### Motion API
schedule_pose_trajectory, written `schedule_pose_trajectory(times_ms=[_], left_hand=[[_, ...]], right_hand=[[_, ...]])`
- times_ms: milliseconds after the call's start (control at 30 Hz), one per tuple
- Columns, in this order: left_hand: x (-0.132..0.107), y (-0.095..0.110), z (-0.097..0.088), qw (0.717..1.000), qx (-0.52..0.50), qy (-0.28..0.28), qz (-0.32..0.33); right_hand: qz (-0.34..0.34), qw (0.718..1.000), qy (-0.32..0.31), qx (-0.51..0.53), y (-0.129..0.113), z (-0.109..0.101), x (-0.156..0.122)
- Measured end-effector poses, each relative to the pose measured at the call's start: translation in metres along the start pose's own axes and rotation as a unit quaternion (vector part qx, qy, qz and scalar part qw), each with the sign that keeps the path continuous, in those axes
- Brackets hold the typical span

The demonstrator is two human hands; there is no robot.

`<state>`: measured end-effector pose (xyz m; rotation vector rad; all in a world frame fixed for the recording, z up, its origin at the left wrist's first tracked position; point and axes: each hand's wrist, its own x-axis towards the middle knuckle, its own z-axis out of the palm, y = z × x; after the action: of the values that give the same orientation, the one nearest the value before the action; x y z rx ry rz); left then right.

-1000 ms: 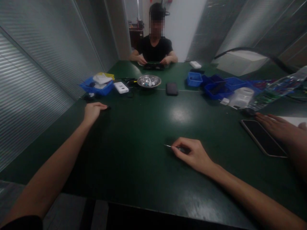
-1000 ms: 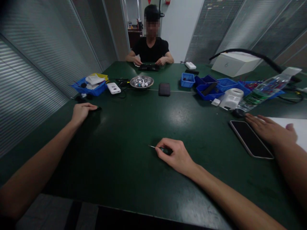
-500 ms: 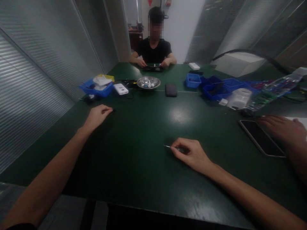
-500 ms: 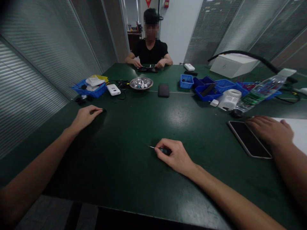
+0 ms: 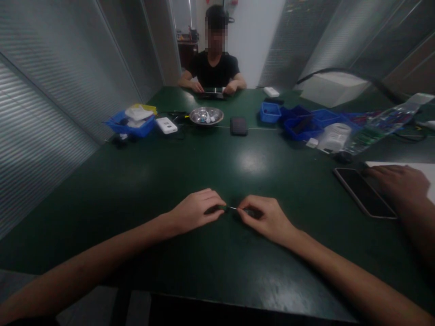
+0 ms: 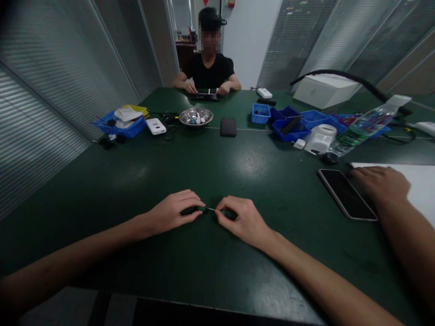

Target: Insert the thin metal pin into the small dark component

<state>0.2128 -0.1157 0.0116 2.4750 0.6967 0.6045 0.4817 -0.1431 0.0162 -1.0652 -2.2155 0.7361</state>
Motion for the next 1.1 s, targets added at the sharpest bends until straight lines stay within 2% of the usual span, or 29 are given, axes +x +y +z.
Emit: schedule_pose_trajectory(times_ms=[233, 533, 700, 833, 1100], left_hand=[[0.0019, -0.0021, -0.0022, 0.998, -0.049, -0.009, -0.039], [0.0035, -0.0017, -0.0015, 0.998, -0.056, -0.029, -0.022], [0.0040, -0.0011, -0.0019, 0.998, -0.054, -0.027, -0.022], [0.0029, 0.0005, -0.0042, 0.998, -0.051, -0.023, -0.030], [0.0003, -0.0021, -0.0031, 0.998, -0.041, -0.035, -0.016]], right_hand=[[-0.011, 1.000, -0.019, -0.007, 0.0001, -0.0001, 0.0008], [-0.022, 1.000, -0.016, 0.000, -0.0066, 0.0090, 0.0067], [-0.037, 0.999, -0.016, 0.025, -0.0068, 0.0052, 0.0050], [-0.020, 1.000, -0.001, 0.005, -0.0034, 0.0004, 0.0020], [-0.028, 0.999, -0.032, 0.001, -0.0081, 0.0056, 0.0059]])
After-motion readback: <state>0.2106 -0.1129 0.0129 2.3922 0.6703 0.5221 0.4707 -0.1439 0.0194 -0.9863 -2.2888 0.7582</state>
